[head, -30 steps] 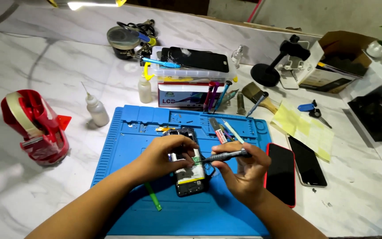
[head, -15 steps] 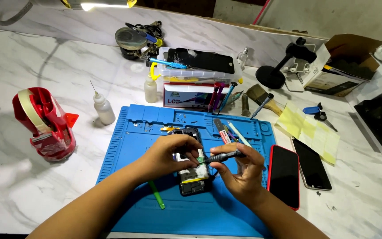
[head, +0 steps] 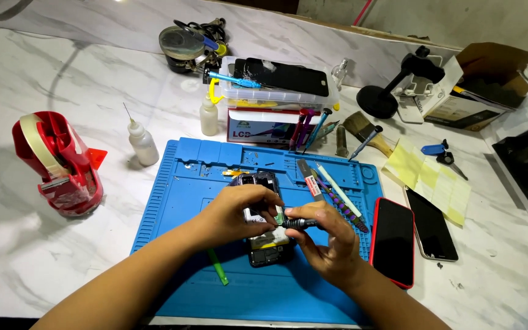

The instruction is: Disassembling a smartphone to access internal components for repair, including removing the back panel and battery.

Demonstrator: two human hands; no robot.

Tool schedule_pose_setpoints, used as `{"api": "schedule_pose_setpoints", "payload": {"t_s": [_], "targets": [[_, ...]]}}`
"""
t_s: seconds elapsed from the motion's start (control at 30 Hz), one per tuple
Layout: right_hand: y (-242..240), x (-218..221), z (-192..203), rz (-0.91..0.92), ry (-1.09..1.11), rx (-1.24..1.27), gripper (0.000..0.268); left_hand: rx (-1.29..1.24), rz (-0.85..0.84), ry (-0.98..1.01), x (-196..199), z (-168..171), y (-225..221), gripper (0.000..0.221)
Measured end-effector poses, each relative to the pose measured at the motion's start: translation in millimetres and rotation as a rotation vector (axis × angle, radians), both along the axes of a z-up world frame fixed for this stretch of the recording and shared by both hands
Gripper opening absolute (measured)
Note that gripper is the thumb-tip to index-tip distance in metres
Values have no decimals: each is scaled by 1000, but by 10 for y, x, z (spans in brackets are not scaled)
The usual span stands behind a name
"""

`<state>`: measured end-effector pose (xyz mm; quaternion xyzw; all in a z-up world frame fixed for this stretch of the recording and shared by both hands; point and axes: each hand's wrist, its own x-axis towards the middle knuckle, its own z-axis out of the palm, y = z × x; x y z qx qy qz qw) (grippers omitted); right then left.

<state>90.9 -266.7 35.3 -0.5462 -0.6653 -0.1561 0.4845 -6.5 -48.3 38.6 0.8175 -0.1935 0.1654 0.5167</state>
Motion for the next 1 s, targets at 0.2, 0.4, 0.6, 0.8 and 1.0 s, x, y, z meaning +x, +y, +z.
{"api": "schedule_pose_setpoints", "payload": {"t_s": [0.2, 0.4, 0.6, 0.8, 1.0], "targets": [[24, 10, 21, -9, -33, 2, 72, 60, 20, -19, 26, 15, 20, 42], [-20, 30, -30, -41, -69, -21, 78, 92, 20, 9, 0, 37, 28, 42], [-29, 127, 80, 17, -37, -117, 64, 105, 124, -45, 16, 60, 195, 27], [20, 181, 150, 19, -52, -72, 45, 93, 364, -153, 89, -20, 385, 21], [39, 178, 115, 37, -99, -82, 43, 72, 380, -141, 84, 36, 379, 18]]}}
